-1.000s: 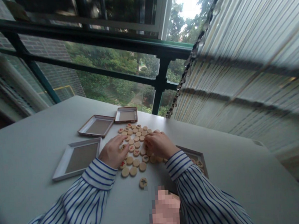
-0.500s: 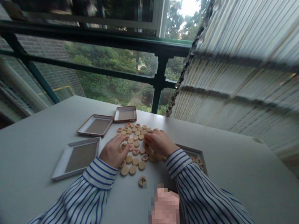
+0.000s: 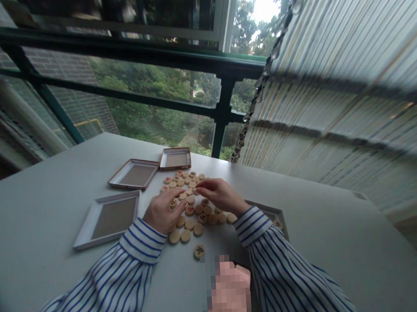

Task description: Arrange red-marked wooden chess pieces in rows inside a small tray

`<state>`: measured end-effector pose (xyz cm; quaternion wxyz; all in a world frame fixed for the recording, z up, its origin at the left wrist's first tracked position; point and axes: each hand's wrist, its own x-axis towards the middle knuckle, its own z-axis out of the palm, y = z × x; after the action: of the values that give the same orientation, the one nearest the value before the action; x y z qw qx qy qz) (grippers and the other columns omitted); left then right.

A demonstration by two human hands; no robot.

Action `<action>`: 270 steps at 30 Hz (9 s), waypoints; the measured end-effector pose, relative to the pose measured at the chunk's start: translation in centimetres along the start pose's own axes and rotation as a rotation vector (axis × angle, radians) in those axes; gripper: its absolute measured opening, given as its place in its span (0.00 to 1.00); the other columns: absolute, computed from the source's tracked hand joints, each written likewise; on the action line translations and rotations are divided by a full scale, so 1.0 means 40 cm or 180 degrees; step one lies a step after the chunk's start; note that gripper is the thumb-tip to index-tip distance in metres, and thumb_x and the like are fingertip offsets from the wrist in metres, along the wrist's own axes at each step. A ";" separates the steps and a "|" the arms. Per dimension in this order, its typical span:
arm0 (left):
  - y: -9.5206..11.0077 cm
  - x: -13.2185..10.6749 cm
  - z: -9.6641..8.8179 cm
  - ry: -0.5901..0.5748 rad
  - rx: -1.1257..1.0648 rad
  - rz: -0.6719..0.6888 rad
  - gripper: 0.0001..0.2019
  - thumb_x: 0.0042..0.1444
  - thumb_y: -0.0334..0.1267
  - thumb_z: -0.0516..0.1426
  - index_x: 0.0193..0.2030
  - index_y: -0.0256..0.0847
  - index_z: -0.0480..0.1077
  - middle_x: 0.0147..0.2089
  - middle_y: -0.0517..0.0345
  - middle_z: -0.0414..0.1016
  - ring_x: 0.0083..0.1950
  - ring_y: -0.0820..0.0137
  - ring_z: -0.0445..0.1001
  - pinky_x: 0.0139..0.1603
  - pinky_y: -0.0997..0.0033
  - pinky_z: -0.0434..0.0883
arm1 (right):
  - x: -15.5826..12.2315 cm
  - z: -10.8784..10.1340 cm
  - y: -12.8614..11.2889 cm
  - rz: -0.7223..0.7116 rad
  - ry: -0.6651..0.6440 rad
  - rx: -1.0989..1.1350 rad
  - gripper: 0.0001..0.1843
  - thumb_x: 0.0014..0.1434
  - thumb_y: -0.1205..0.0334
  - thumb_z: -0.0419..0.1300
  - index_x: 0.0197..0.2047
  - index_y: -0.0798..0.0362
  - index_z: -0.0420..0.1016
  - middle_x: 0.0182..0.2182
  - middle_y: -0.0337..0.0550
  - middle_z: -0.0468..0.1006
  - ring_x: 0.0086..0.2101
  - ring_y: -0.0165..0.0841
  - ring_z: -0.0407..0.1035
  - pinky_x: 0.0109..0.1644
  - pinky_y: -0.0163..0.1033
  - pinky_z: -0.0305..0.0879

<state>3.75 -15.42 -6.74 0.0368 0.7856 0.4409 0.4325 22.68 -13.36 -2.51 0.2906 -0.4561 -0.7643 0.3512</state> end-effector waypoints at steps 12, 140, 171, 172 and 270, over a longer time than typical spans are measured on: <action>0.013 0.001 0.000 0.0178 -0.0329 -0.0054 0.10 0.51 0.36 0.56 0.41 0.38 0.70 0.37 0.53 0.77 0.36 0.67 0.75 0.41 0.65 0.71 | -0.004 0.016 -0.028 0.0369 -0.0134 0.0910 0.16 0.52 0.54 0.58 0.37 0.59 0.73 0.27 0.42 0.74 0.26 0.26 0.66 0.29 0.33 0.61; -0.061 0.056 -0.129 0.0650 -0.3433 -0.3143 0.10 0.41 0.33 0.62 0.34 0.36 0.72 0.26 0.61 0.74 0.29 0.77 0.72 0.32 0.77 0.69 | -0.025 0.076 -0.044 -0.0620 0.0401 -0.2479 0.12 0.59 0.58 0.50 0.41 0.53 0.70 0.36 0.45 0.72 0.36 0.33 0.64 0.43 0.40 0.52; -0.037 0.068 -0.128 0.0628 -0.3891 -0.3487 0.12 0.48 0.16 0.52 0.37 0.31 0.68 0.31 0.52 0.76 0.34 0.75 0.76 0.35 0.82 0.73 | -0.025 0.080 -0.044 -0.0587 0.0301 -0.2424 0.12 0.59 0.59 0.50 0.42 0.52 0.70 0.37 0.45 0.73 0.39 0.34 0.65 0.42 0.40 0.53; -0.041 0.066 -0.125 0.0662 -0.3831 -0.3456 0.12 0.48 0.16 0.53 0.37 0.31 0.68 0.30 0.53 0.76 0.33 0.75 0.76 0.35 0.81 0.73 | -0.024 0.080 -0.044 -0.0590 0.0308 -0.2429 0.12 0.59 0.58 0.50 0.42 0.52 0.70 0.37 0.45 0.73 0.39 0.34 0.65 0.42 0.40 0.53; -0.081 0.029 -0.120 0.0200 -0.0398 -0.0340 0.11 0.47 0.33 0.58 0.40 0.39 0.69 0.35 0.58 0.74 0.36 0.71 0.71 0.38 0.71 0.69 | 0.108 0.129 -0.145 0.0436 -0.0117 0.1318 0.15 0.52 0.56 0.57 0.35 0.59 0.76 0.30 0.44 0.76 0.28 0.25 0.65 0.30 0.32 0.57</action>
<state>-1.54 -14.17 -4.45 0.0950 0.7432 0.4552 0.4810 14.08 -12.82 -0.32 0.3396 -0.4310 -0.6483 0.5279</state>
